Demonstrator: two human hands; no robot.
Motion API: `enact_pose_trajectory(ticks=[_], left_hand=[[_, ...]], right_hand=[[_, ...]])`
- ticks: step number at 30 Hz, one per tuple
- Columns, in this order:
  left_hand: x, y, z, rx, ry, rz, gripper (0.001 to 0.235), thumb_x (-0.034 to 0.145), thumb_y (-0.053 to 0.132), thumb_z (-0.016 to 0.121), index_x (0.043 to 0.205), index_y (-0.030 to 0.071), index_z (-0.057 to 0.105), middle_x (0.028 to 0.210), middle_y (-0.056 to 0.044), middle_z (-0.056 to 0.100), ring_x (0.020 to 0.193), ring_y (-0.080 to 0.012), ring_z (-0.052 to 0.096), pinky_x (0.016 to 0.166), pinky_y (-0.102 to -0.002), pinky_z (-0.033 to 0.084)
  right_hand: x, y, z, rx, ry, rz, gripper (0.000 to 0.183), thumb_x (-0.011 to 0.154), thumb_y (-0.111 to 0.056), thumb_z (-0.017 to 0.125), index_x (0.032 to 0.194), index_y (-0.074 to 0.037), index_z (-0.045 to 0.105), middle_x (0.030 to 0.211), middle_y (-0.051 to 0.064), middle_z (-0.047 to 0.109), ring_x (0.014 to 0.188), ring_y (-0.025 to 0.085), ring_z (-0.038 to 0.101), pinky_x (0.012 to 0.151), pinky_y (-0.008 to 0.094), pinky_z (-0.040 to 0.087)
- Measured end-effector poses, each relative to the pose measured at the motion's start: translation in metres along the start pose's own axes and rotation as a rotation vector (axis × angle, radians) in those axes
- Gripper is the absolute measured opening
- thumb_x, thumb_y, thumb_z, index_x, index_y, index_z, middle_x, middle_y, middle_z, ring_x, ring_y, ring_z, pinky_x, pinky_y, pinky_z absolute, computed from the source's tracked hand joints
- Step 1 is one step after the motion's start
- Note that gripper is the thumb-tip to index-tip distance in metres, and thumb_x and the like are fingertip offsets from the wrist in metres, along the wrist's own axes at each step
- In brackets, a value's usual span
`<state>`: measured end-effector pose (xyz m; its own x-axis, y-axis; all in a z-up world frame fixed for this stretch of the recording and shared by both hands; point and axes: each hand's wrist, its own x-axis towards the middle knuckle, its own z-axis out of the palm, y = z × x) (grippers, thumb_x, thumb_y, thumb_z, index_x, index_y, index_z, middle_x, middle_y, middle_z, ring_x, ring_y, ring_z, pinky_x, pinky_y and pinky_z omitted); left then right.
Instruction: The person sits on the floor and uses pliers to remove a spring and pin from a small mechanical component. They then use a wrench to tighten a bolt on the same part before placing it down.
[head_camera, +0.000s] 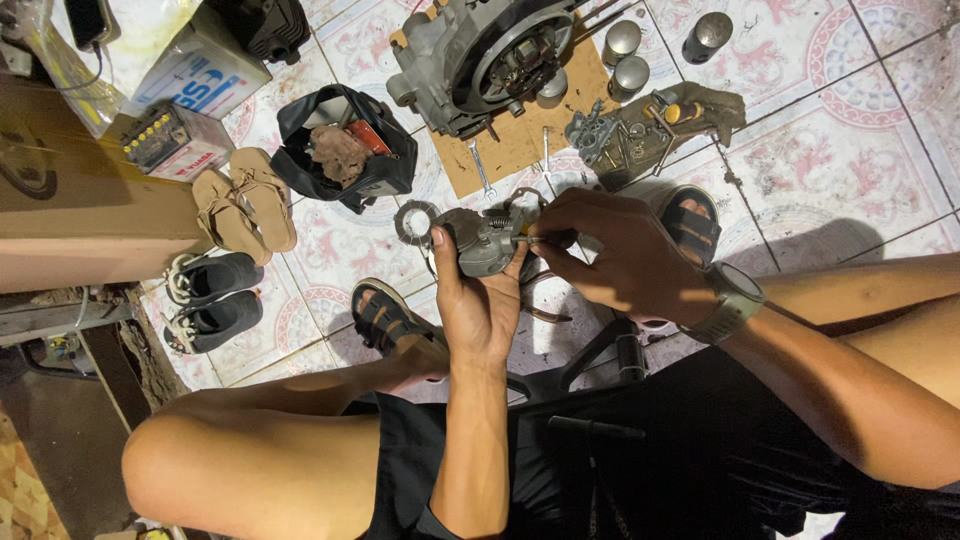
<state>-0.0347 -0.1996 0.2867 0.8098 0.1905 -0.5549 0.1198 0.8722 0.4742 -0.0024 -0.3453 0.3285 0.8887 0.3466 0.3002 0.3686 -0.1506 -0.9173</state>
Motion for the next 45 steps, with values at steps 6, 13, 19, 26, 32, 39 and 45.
enact_pose_trajectory(ticks=[6,13,19,26,32,39,45], left_hand=[[0.001,-0.001,-0.002,-0.028,0.011,0.001,0.033,0.087,0.043,0.062,0.103,0.013,0.065,0.1,-0.009,0.07,0.091,-0.0239,0.068,0.083,-0.039,0.057],[0.001,-0.002,-0.004,-0.016,0.006,-0.001,0.032,0.088,0.041,0.061,0.106,0.015,0.065,0.102,-0.007,0.07,0.093,-0.0227,0.068,0.085,-0.04,0.056],[0.001,-0.003,-0.005,-0.018,0.009,0.009,0.032,0.088,0.041,0.062,0.106,0.016,0.064,0.103,-0.007,0.07,0.094,-0.0231,0.068,0.086,-0.042,0.055],[0.0,-0.002,-0.002,-0.012,0.003,0.007,0.03,0.088,0.041,0.062,0.104,0.016,0.065,0.101,-0.006,0.07,0.092,-0.022,0.068,0.085,-0.04,0.056],[0.0,-0.003,-0.002,-0.016,-0.007,0.011,0.029,0.088,0.041,0.062,0.102,0.016,0.065,0.099,-0.007,0.071,0.091,-0.0226,0.069,0.083,-0.04,0.057],[-0.001,-0.001,-0.002,0.0,-0.025,0.037,0.028,0.089,0.04,0.06,0.103,0.016,0.065,0.1,-0.008,0.071,0.092,-0.0226,0.069,0.084,-0.04,0.056],[-0.005,0.0,0.006,0.006,-0.044,0.053,0.028,0.09,0.039,0.059,0.103,0.015,0.065,0.101,-0.008,0.07,0.093,-0.0229,0.068,0.086,-0.042,0.055]], right_hand=[[-0.003,0.004,0.001,0.041,0.001,0.026,0.01,0.079,0.004,0.065,0.086,-0.003,0.067,0.074,0.013,0.063,0.066,0.027,0.065,0.06,0.035,0.051],[0.0,0.001,0.001,0.006,-0.008,0.028,0.01,0.079,0.005,0.065,0.086,-0.002,0.065,0.071,0.014,0.06,0.063,0.026,0.062,0.059,0.034,0.05],[-0.001,0.004,-0.001,-0.031,-0.012,0.006,0.008,0.079,0.003,0.067,0.084,-0.002,0.064,0.07,0.013,0.061,0.062,0.028,0.062,0.057,0.035,0.049],[-0.004,0.007,0.002,-0.128,-0.026,-0.035,0.012,0.077,0.004,0.067,0.087,-0.003,0.063,0.073,0.013,0.06,0.063,0.031,0.062,0.057,0.037,0.05],[-0.003,0.005,0.003,-0.16,-0.024,-0.045,0.013,0.076,0.004,0.067,0.086,-0.003,0.063,0.074,0.013,0.061,0.064,0.032,0.063,0.057,0.038,0.05],[-0.006,0.01,0.0,-0.074,-0.038,-0.008,0.007,0.081,0.0,0.066,0.086,-0.003,0.064,0.07,0.01,0.058,0.059,0.026,0.06,0.056,0.033,0.049],[-0.005,0.009,0.0,-0.07,-0.062,-0.019,0.002,0.084,0.002,0.061,0.083,0.0,0.062,0.065,0.013,0.057,0.055,0.028,0.06,0.051,0.034,0.048]])
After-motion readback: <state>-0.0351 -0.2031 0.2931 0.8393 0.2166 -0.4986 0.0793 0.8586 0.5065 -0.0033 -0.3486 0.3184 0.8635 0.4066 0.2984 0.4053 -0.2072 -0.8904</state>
